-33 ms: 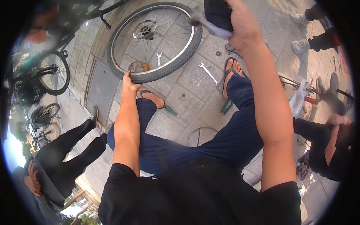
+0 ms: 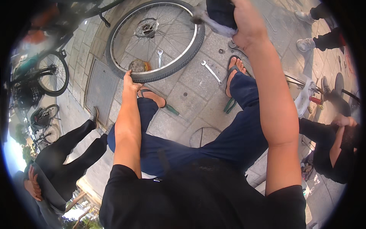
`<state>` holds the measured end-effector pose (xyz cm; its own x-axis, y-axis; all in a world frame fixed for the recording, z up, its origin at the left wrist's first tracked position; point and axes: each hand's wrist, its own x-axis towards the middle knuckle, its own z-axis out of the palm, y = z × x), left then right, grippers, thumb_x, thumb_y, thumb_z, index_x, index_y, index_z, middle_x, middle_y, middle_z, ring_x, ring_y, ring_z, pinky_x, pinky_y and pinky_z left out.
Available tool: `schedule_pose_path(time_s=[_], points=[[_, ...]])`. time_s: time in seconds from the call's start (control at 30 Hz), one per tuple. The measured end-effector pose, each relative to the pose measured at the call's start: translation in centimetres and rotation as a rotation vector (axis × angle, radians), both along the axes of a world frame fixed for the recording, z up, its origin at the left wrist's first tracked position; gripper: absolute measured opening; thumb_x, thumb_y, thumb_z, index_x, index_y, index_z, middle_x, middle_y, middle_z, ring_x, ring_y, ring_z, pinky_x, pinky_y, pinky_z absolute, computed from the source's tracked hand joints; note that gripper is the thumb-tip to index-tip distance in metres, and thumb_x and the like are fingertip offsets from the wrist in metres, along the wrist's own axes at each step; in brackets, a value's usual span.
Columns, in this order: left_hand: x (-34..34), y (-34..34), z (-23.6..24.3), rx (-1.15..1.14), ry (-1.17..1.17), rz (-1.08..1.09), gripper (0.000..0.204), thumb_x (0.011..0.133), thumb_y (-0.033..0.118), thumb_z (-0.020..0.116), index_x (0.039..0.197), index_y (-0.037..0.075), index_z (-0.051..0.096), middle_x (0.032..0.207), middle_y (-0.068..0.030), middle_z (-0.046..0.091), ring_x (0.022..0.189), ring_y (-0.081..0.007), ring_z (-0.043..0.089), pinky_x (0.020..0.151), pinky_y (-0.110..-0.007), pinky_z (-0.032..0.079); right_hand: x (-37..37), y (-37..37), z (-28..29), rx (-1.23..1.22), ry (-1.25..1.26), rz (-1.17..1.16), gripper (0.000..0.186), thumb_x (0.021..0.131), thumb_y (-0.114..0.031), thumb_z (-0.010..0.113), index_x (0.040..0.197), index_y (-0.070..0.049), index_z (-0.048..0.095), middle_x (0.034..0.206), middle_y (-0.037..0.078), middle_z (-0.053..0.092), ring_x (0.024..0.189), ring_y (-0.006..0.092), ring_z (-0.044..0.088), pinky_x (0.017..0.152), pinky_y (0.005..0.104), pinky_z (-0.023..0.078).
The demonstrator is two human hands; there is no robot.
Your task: The person sits on the ground and cleans the hub of a bicycle wheel with a cloth. They then remove the inner tube from the tire, inspect it, and use a T-handle tool to adjust the valve stem. The person continues to manipulate the inner tube and valve while seated.
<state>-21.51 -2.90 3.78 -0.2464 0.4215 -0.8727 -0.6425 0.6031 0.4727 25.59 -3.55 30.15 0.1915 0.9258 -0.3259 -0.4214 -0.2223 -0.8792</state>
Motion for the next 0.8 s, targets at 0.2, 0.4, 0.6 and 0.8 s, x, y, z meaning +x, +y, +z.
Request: schedule_pose_path(time_s=[0.2,0.4,0.6,0.8], points=[[-2.3,-1.4,-2.2,0.000,-0.012,-0.196,0.066,0.101,0.035,0.058,0.151,-0.004,0.041,0.153,-0.0254,0.047,0.142,-0.0442,0.048,0.114,-0.071,0.035,-2.1,0.3,0.3,0.045,0.209,-0.013,0.031,0.106,-0.028,0.053,0.112,-0.002,0.070,0.101,0.013,0.076,0.084,0.0243,0.075,0.077,0.0380,0.062],[-2.6,-3.7,-2.2,-0.039,0.177,-0.184,0.072,0.097,0.031,0.065,0.149,-0.009,0.034,0.131,-0.0207,0.059,0.125,-0.0414,0.060,0.108,-0.056,0.048,-2.6,0.1,1.2,0.222,0.202,0.247,0.029,0.105,-0.024,0.054,0.110,0.000,0.069,0.102,0.015,0.075,0.086,0.0261,0.075,0.081,0.0387,0.062],[2.9,-8.6,-2.4,-0.001,0.746,-0.645,0.061,0.095,0.028,0.071,0.143,-0.005,0.055,0.119,-0.0185,0.070,0.105,-0.0293,0.071,0.087,-0.041,0.058,-2.0,0.2,1.3,0.038,0.203,-0.040,0.026,0.106,-0.025,0.055,0.110,-0.003,0.068,0.100,0.011,0.074,0.084,0.0230,0.073,0.077,0.0371,0.062],[7.3,-9.9,2.4,-0.056,0.526,-1.189,0.055,0.097,0.030,0.075,0.141,0.001,0.059,0.118,-0.0075,0.072,0.098,-0.0186,0.072,0.081,-0.034,0.059,0.1,0.2,0.5,0.097,0.179,-0.104,0.027,0.107,-0.027,0.054,0.109,-0.006,0.070,0.096,0.008,0.072,0.080,0.0200,0.070,0.073,0.0361,0.059]])
